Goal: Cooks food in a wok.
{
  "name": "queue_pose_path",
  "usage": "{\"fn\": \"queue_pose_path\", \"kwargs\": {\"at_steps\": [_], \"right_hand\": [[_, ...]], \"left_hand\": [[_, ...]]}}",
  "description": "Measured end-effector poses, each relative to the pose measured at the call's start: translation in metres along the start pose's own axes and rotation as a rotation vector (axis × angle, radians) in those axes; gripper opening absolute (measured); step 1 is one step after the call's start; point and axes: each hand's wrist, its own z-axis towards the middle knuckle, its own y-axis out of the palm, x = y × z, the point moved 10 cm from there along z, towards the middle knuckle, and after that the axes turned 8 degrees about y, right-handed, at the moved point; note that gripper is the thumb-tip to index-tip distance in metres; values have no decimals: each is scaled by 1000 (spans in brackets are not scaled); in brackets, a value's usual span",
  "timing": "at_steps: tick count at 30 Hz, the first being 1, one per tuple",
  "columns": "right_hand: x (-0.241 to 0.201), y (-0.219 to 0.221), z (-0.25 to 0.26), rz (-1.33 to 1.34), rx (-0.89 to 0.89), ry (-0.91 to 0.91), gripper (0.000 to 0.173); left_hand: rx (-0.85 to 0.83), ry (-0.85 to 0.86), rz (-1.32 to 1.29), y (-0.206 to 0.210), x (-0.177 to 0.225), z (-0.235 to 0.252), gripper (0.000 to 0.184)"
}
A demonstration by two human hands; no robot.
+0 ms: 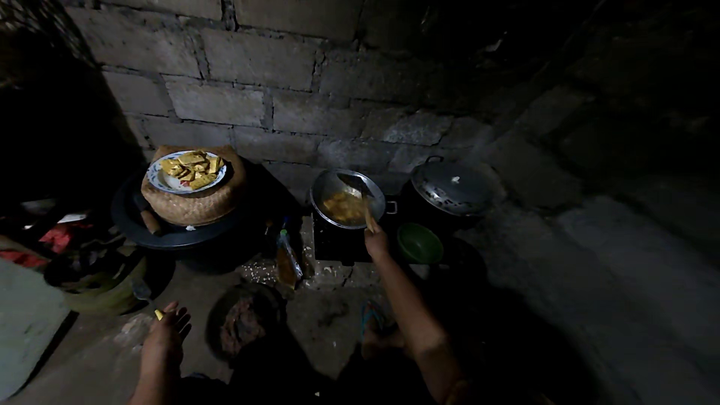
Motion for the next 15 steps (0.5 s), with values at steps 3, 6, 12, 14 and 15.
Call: {"fn": "queue_pose_path", "kwargs": {"at_steps": [3,6,12,14,15], "right_hand": [[1,13,10,-197,6,2,51],[13,32,10,-330,-10,4,50],[35,40,-6,-447,-31,43,55],[39,32,-6,-399,-18,23,56],[38,26,-10,-377,6,-7,56]], "left_hand": [[-1,3,12,0,3,-2,40],[-4,10,30,-3,3,-2,40],[-9,10,18,-8,1,0,42],[-4,24,-4,-11,2,1,41],[2,31,-24,-12,2,1,39]]}}
